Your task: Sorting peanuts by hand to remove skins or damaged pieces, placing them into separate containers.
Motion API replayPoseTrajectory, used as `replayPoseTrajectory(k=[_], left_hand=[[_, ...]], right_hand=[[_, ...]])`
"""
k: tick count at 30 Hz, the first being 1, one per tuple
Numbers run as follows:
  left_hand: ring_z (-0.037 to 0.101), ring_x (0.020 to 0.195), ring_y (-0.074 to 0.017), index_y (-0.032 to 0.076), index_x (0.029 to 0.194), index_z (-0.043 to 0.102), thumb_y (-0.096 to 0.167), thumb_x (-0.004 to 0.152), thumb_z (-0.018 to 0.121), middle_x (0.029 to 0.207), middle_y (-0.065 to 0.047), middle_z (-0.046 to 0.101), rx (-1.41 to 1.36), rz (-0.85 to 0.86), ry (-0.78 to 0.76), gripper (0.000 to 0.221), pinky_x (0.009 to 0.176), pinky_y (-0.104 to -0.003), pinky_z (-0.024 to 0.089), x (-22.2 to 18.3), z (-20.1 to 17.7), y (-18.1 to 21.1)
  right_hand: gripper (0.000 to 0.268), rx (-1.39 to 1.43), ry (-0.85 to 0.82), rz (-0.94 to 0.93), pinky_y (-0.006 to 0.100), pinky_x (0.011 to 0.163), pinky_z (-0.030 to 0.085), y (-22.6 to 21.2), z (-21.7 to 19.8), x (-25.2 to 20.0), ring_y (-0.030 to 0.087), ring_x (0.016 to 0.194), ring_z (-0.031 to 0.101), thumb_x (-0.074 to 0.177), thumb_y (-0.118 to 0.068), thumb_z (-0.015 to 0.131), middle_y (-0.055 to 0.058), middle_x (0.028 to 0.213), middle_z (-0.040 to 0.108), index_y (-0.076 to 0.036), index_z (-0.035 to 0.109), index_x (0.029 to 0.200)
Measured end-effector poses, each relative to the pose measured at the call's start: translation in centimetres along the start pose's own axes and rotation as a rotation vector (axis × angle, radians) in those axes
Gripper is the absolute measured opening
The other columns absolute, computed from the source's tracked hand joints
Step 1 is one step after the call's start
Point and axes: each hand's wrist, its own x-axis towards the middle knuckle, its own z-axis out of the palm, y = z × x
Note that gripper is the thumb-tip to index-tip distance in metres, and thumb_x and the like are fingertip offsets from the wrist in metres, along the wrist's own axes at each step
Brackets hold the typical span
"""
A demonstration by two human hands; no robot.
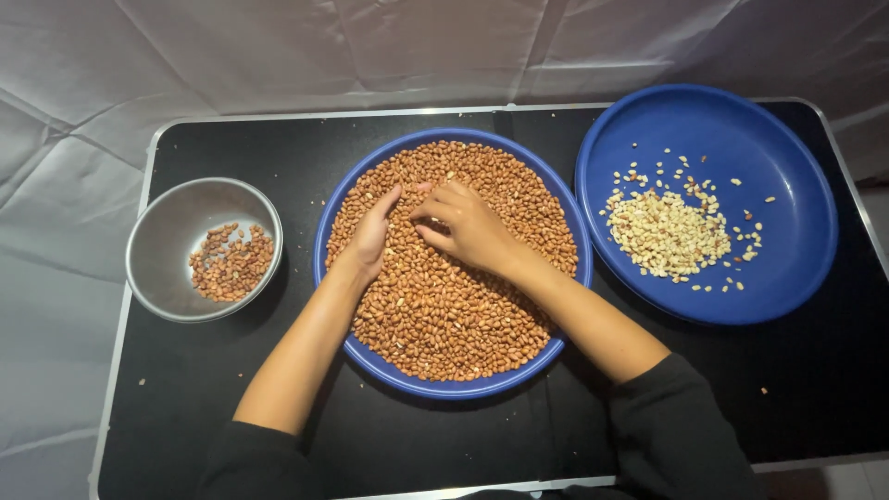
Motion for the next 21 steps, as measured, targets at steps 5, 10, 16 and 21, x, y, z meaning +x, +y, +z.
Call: replayPoseTrajectory(k=[5,10,16,21], left_hand=[[0.061,0.129,-0.0315,0.000,0.151,0.043,0.046,0.103,0.061,0.144,-0.022,0.057,0.043,-0.033,0.080,0.068,0.111,-0.049,0.051,-0.2,0.2,0.3],[0.052,0.138,-0.0324,0.001,0.154,0.038,0.049,0.102,0.061,0.150,-0.021,0.051,0.105,-0.034,0.106,0.075,0.117,-0.050,0.043,-3.9,5.7,2.6],[0.062,0.127,-0.0346,0.005,0.153,0.043,0.044,0.100,0.059,0.144,-0.021,0.058,0.024,-0.089,0.088,0.068,0.107,-0.050,0.053,-8.2,11.9,5.5],[0.069,0.117,-0.0342,0.004,0.146,0.053,0.051,0.099,0.059,0.131,-0.023,0.068,-0.026,-0.058,-0.030,0.066,0.098,-0.051,0.059,-2.4,4.3,1.7]], right_hand=[[0.010,-0.023,0.001,0.030,0.042,0.087,0.052,0.1,-0.1,-0.1,0.029,0.099,0.066,0.090,-0.021,0.075,0.006,0.092,0.067,-0.016,0.072,0.098],[0.008,-0.010,0.005,0.074,0.042,0.085,0.052,1.7,0.5,-1.1,0.028,0.096,0.066,0.089,-0.022,0.074,0.005,0.090,0.068,-0.017,0.070,0.095],[0.014,0.025,0.033,0.114,0.043,0.084,0.052,1.7,0.0,-1.4,0.030,0.096,0.066,0.085,-0.015,0.076,0.006,0.092,0.068,-0.015,0.071,0.099],[0.014,-0.008,0.018,0.055,0.042,0.085,0.052,0.5,-0.4,-1.0,0.029,0.097,0.064,0.090,-0.021,0.076,0.006,0.096,0.068,-0.016,0.073,0.103]])
